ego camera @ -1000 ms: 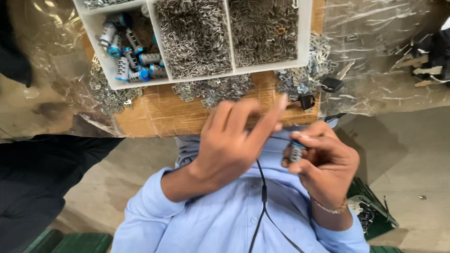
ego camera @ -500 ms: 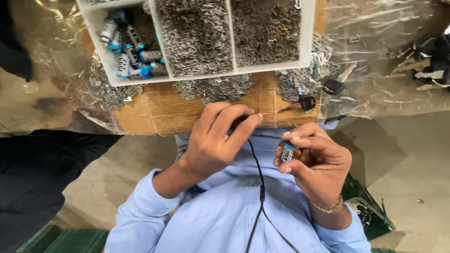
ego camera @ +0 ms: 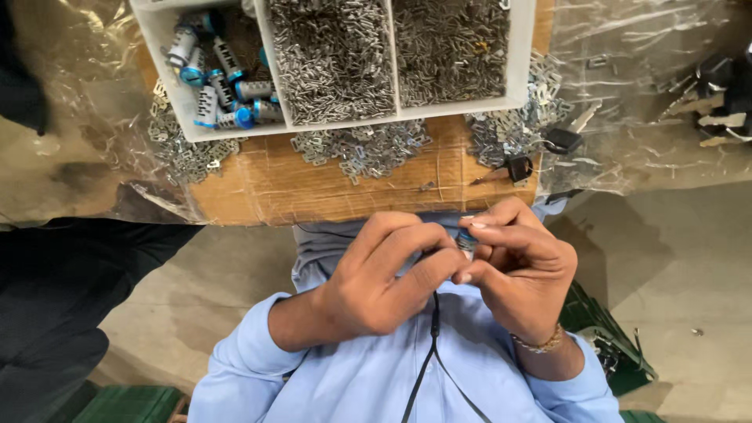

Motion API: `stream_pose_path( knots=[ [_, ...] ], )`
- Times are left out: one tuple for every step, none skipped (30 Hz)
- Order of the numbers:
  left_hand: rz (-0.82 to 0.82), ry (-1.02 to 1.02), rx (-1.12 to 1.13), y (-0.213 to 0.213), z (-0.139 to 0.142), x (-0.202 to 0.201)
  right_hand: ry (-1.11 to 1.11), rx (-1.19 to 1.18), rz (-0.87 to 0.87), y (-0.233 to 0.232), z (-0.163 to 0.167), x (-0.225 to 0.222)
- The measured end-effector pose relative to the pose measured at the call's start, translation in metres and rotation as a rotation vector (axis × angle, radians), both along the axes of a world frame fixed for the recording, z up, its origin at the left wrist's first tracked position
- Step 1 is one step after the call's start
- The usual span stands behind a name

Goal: The person repeatedly picks up small metal key tags and inserts them into a cylindrical plastic holder with a blue cap. They manipulate the components by hand, occasionally adjusting the position of the holder and tags on the table.

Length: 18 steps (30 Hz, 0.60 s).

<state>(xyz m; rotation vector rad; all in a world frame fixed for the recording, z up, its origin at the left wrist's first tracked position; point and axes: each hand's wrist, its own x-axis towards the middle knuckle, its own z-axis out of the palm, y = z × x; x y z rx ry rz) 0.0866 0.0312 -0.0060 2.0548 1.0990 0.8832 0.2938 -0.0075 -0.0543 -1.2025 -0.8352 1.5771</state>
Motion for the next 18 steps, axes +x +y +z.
stream_pose_path(
  knots=[
    [-0.046, 0.075, 0.076, -0.001, 0.000, -0.004, -0.019, -0.006, 0.017, -0.001, 0.000, -0.001],
    [-0.048, 0.056, 0.029, -0.002, 0.000, -0.010, -0.035, -0.010, 0.035, -0.001, -0.001, -0.001],
    [-0.048, 0.039, -0.014, -0.004, 0.000, -0.016, -0.050, -0.010, 0.055, 0.000, -0.002, -0.002],
    [-0.048, 0.020, -0.057, -0.007, 0.001, -0.021, -0.005, 0.063, 0.148, 0.000, -0.004, -0.003],
    [-0.007, -0.237, -0.380, -0.009, 0.002, -0.023, 0.043, 0.132, 0.244, 0.002, -0.006, -0.001],
    [0.034, -0.493, -0.701, -0.012, 0.004, -0.023, 0.093, 0.204, 0.339, 0.002, -0.008, -0.001],
    [0.067, -0.752, -1.020, -0.013, 0.005, -0.022, 0.072, 0.201, 0.319, 0.003, -0.010, -0.001],
    [0.108, -0.590, -0.912, -0.014, 0.005, -0.019, 0.050, 0.190, 0.301, 0.002, -0.011, -0.001],
    [0.153, -0.432, -0.800, -0.014, 0.004, -0.014, 0.028, 0.180, 0.291, 0.000, -0.011, 0.000],
    [0.196, -0.276, -0.680, -0.012, 0.003, -0.010, 0.103, 0.113, 0.177, -0.001, -0.011, 0.000],
    [0.221, -0.037, -0.385, -0.009, 0.000, -0.009, 0.173, 0.039, 0.062, -0.004, -0.009, 0.000],
    [0.241, 0.201, -0.089, -0.004, -0.004, -0.009, 0.243, -0.037, -0.052, -0.006, -0.007, 0.000],
    [0.253, 0.440, 0.218, 0.001, -0.008, -0.011, 0.269, -0.011, -0.050, -0.006, -0.006, 0.001],
    [0.195, 0.383, 0.216, 0.005, -0.011, -0.016, 0.296, 0.011, -0.052, -0.007, -0.005, 0.000],
    [0.134, 0.327, 0.208, 0.008, -0.013, -0.023, 0.323, 0.026, -0.057, -0.007, -0.003, -0.001],
    [0.070, 0.271, 0.201, 0.009, -0.014, -0.030, 0.300, 0.011, -0.043, -0.006, -0.003, -0.004],
    [0.103, 0.190, 0.118, 0.007, -0.013, -0.035, 0.275, -0.005, -0.030, -0.005, -0.003, -0.008],
    [0.136, 0.107, 0.035, 0.003, -0.010, -0.038, 0.247, -0.019, -0.016, -0.003, -0.003, -0.011]
  ],
)
